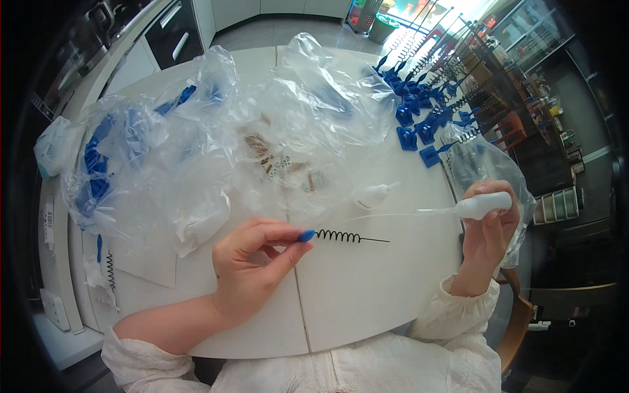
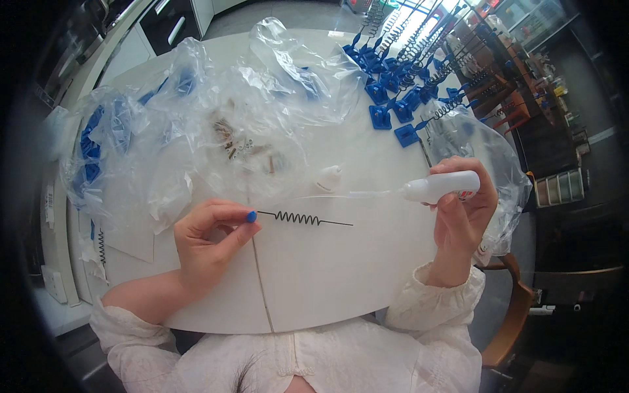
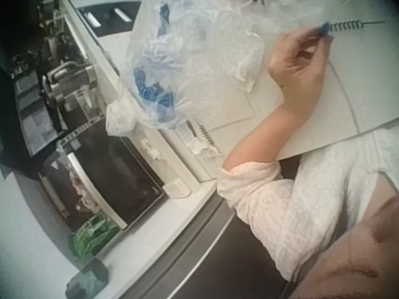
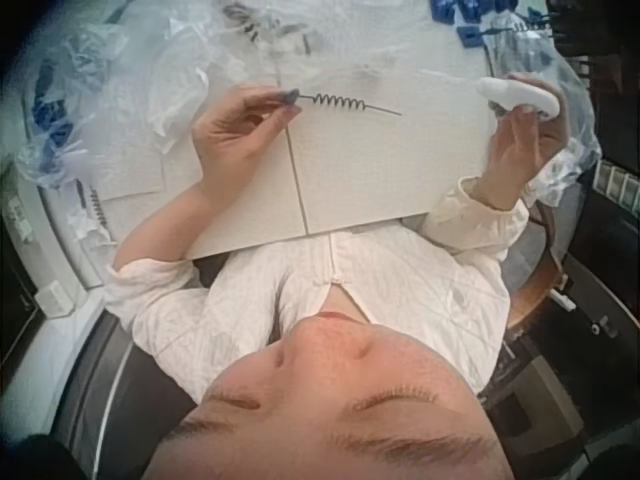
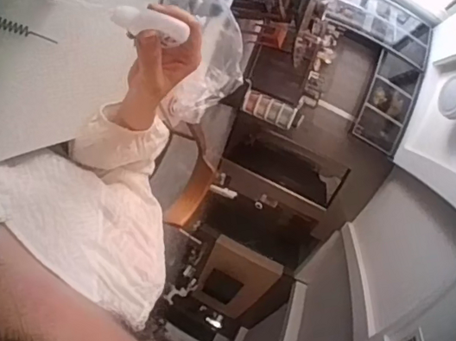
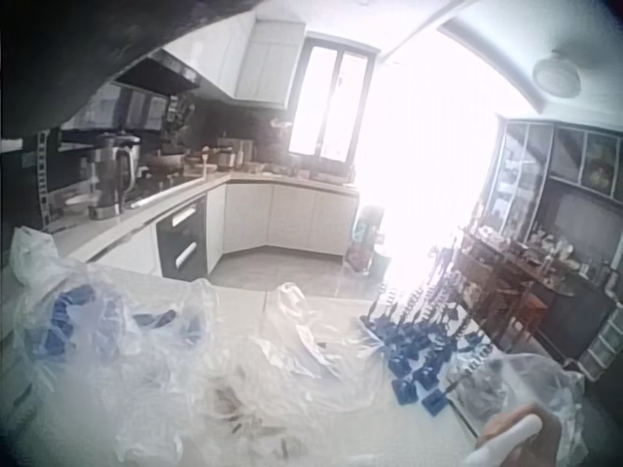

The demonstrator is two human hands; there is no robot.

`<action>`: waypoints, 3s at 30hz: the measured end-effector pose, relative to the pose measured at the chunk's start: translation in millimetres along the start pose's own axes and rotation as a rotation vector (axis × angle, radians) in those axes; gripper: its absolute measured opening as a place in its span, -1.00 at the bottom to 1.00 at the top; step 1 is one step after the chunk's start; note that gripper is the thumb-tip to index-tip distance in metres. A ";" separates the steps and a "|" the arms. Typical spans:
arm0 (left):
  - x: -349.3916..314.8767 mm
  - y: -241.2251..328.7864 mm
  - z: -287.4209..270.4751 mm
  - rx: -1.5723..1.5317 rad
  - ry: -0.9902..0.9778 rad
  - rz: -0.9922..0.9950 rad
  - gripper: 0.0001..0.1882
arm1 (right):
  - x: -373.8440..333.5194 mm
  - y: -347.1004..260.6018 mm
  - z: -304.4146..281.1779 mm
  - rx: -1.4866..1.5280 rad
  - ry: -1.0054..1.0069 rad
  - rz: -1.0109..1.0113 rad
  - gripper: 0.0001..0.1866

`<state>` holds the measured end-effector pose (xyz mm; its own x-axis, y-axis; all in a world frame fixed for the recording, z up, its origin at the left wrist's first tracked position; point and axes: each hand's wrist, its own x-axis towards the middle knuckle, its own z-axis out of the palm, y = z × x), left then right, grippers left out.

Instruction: Assemble small blue and white plastic components using a metal rod and adhesive.

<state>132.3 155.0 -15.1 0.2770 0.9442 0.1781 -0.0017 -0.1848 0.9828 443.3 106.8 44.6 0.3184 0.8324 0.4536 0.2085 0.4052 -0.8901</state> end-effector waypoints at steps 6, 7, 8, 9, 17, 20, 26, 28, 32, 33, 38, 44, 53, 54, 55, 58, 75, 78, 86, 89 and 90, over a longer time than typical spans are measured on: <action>0.5 -0.3 0.5 0.013 0.010 0.007 -0.81 | 3.2 6.3 -3.5 0.066 0.022 0.034 -0.52; 0.7 -0.8 1.0 0.019 0.019 0.010 -0.82 | 3.6 7.1 -3.0 0.071 0.032 0.021 -0.52; 1.0 -1.3 1.2 0.018 0.022 0.014 -0.82 | 4.2 7.6 -4.3 0.071 0.029 0.017 -0.52; 1.4 -1.8 1.4 0.010 0.021 0.016 -0.82 | 5.1 8.1 -7.1 0.083 0.012 0.028 -0.53; 1.8 -0.7 0.6 -0.036 0.022 -0.006 -0.84 | 12.5 11.8 -10.9 0.233 0.015 0.050 -0.59; 1.4 -3.1 -0.7 -0.067 0.017 0.005 -0.85 | 15.5 13.1 -12.6 0.439 -0.041 0.115 -0.59; -0.9 -8.4 -2.1 -0.250 0.013 0.001 -0.85 | 15.2 18.3 -4.8 0.718 -0.081 0.211 -0.55; -0.2 -7.4 -1.0 -0.323 0.002 -0.013 -0.85 | 15.8 20.8 -6.0 0.579 -0.158 0.156 -0.55; -0.9 -7.2 -1.8 -0.351 -0.029 -0.006 -0.84 | 15.0 17.2 7.2 0.378 -0.153 0.168 -0.58; -0.8 -6.5 -1.7 -0.355 -0.025 0.013 -0.84 | 14.2 19.5 7.5 0.296 -0.194 0.133 -0.58; -0.8 -4.9 -2.2 -0.278 0.027 0.057 -0.83 | 6.1 17.7 13.6 -0.029 -0.260 0.105 -0.67; 0.5 -2.5 -0.5 -0.247 0.181 0.114 -0.80 | -3.9 31.2 20.2 -0.201 -0.132 0.110 -0.71; 5.8 -8.0 -4.1 -0.250 0.276 0.189 -0.82 | -7.8 41.6 27.6 -0.689 -0.096 0.035 -0.71; 6.0 -7.7 -3.2 -0.252 0.298 0.196 -0.83 | -7.4 42.7 27.0 -0.685 -0.103 0.067 -0.69; 6.2 -7.3 -2.3 -0.253 0.320 0.204 -0.84 | -7.1 45.0 26.2 -0.684 -0.098 0.069 -0.69; 4.9 -11.9 -4.4 -0.276 0.261 0.227 -0.86 | -8.4 44.4 27.1 -0.655 -0.084 0.055 -0.64; -8.3 -7.7 1.7 -0.270 0.103 0.084 -0.80 | -50.9 3.7 89.5 -1.018 -0.716 -0.544 -0.54; -8.8 -5.1 2.3 -0.240 0.081 0.131 -0.82 | -47.3 2.9 91.3 -1.080 -0.762 -0.531 -0.57; -13.1 -7.2 2.0 -0.257 -0.007 0.253 -0.91 | -43.9 -37.2 69.5 -1.031 -0.800 -0.160 -0.66; -16.6 -4.2 1.1 -0.272 -0.006 0.272 -0.93 | -28.3 -61.5 54.4 -0.916 -0.830 -0.046 -0.81; -17.4 -3.2 1.7 -0.276 -0.008 0.273 -0.93 | -19.4 -69.4 50.4 -0.839 -0.812 0.069 -0.83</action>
<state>129.1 138.6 -21.5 0.2386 0.8680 0.4355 -0.3349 -0.3474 0.8759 376.0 81.5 95.3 -0.2684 0.9629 -0.0262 0.8558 0.2259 -0.4655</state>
